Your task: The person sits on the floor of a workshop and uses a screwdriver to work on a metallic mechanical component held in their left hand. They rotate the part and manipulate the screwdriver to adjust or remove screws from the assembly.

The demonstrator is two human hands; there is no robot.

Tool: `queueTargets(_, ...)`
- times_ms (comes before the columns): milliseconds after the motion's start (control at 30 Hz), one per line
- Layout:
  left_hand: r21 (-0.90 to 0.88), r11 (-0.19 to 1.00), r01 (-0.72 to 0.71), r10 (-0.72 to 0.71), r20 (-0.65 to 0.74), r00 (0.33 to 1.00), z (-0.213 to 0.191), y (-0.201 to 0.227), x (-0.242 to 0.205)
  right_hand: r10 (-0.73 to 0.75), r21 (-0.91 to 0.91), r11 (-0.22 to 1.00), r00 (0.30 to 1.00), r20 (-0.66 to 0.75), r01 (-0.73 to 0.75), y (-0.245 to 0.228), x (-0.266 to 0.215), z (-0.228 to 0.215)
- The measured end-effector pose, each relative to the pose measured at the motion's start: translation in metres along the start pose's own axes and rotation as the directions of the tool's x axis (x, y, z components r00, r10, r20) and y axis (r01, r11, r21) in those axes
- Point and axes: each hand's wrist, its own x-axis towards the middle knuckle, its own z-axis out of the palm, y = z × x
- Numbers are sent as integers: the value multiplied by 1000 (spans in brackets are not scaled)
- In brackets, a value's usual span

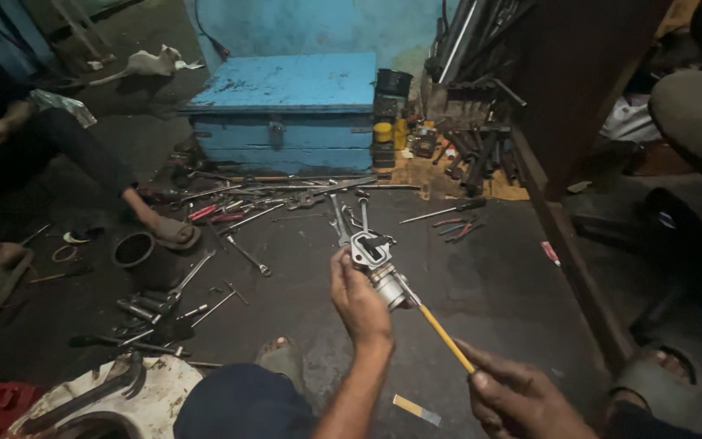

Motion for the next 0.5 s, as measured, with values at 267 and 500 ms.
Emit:
queueTargets(267,46,999,8,-10,32,999,2,4,-3,-63,-116,992,985,-159,45,-8,-7,16)
queueTargets(500,101,995,-18,17,11,1000,3,2,-3,-748,-728,368,649,139,579,-3,-2,14)
